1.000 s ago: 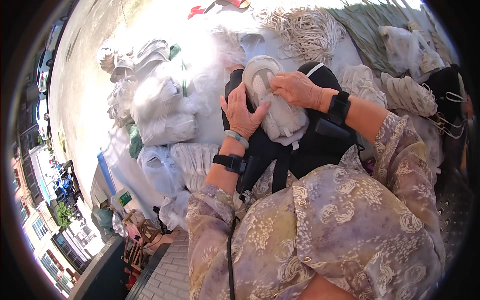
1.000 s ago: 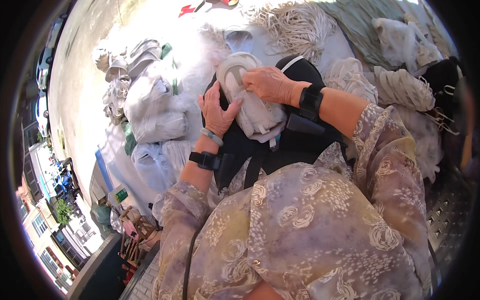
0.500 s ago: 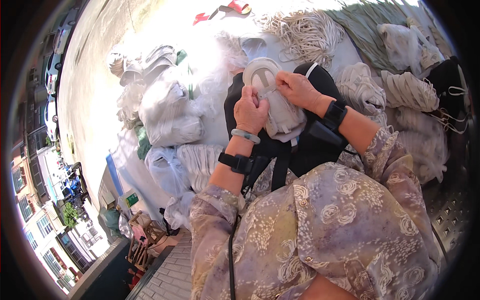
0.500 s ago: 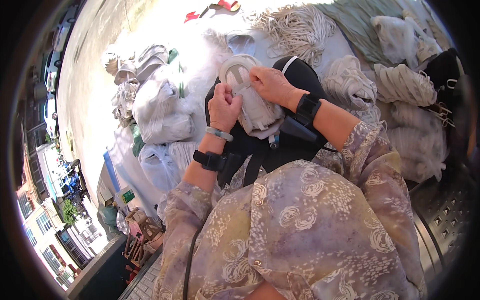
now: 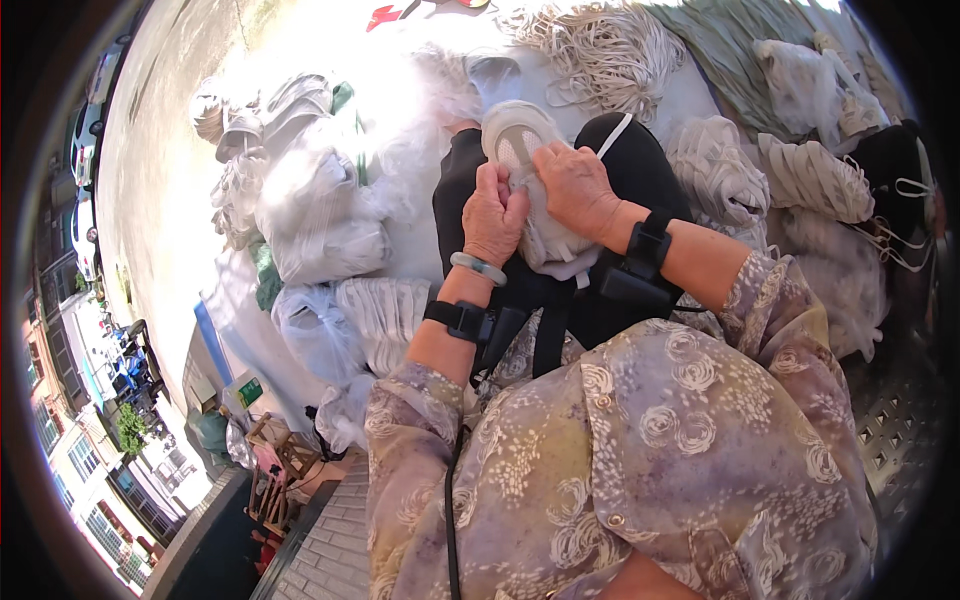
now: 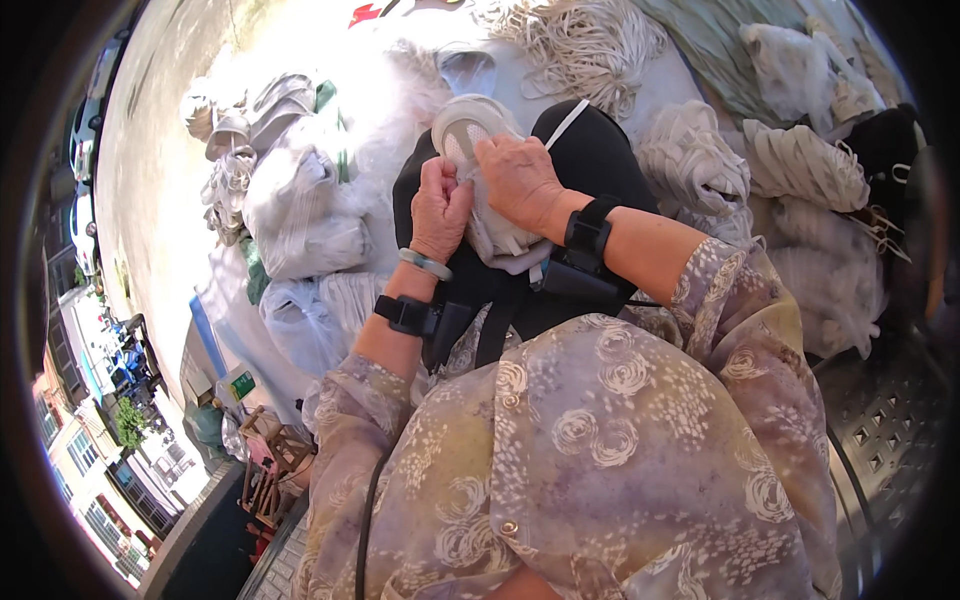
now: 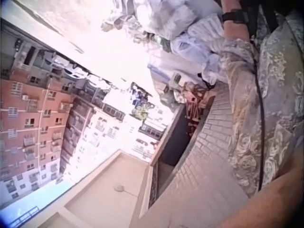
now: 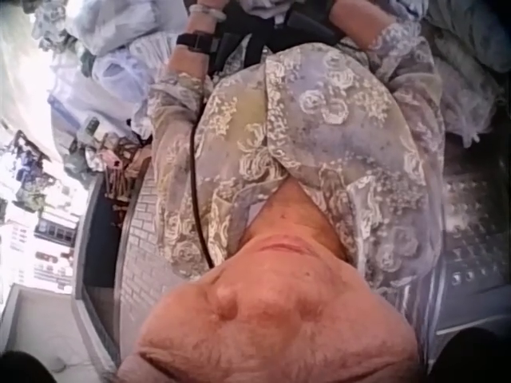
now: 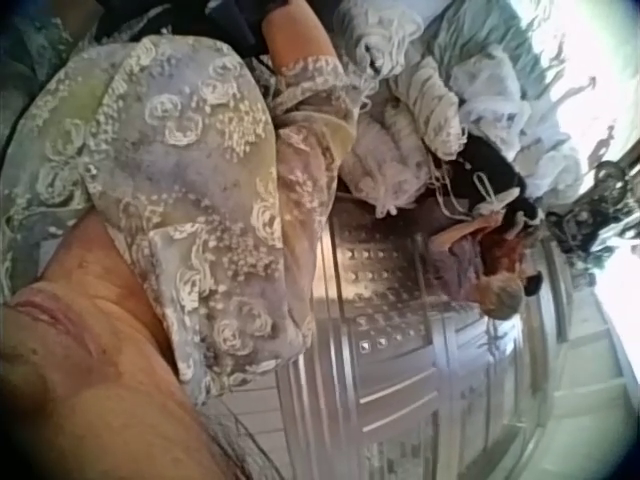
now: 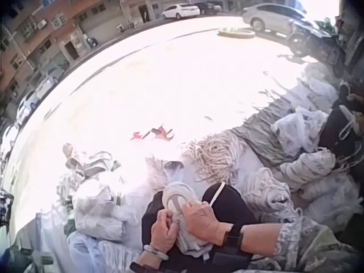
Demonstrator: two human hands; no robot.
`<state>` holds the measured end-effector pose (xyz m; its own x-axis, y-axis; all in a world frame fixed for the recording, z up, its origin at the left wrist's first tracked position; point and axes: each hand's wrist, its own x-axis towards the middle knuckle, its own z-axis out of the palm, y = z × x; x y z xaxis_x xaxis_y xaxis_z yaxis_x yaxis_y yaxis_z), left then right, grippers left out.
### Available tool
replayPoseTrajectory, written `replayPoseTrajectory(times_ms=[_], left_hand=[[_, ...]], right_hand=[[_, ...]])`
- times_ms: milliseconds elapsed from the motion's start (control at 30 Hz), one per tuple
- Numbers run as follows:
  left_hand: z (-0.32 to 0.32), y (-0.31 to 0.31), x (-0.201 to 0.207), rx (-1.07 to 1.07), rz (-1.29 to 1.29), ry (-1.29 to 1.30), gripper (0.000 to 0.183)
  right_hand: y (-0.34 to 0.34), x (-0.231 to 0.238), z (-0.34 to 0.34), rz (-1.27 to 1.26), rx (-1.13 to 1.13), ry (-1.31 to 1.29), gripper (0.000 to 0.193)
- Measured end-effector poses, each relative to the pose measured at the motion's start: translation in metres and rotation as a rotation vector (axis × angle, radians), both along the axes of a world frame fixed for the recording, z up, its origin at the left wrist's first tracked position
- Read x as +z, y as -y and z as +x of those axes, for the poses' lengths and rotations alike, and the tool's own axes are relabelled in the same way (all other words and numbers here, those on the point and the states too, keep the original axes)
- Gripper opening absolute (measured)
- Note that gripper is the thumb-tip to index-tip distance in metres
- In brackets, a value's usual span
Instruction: Lacing shoelaces through the eyelets of a shoe.
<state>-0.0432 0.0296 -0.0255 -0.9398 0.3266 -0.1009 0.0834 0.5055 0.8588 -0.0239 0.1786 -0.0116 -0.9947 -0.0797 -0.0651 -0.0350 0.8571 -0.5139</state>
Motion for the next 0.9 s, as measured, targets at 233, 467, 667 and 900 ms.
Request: replayPoseTrajectory(times_ms=[233,467,667,900], left_hand=[[0.004,0.004,0.004,0.026,-0.014,0.007,0.019],[0.009,-0.015,0.014,-0.096,-0.229,-0.544,0.011],[0.007,-0.013,0.018,-0.142,-0.38,-0.551,0.006],[0.003,-0.024,0.022,-0.139,-0.578,-0.414,0.014]], right_hand=[[-0.001,0.0,-0.005,-0.186,0.01,0.038,0.013],[-0.013,-0.004,-0.005,-0.224,0.013,0.031,0.008],[-0.004,0.003,-0.008,-0.198,0.034,0.103,0.018],[-0.009,0.004,-0.01,-0.266,0.098,0.088,0.017]])
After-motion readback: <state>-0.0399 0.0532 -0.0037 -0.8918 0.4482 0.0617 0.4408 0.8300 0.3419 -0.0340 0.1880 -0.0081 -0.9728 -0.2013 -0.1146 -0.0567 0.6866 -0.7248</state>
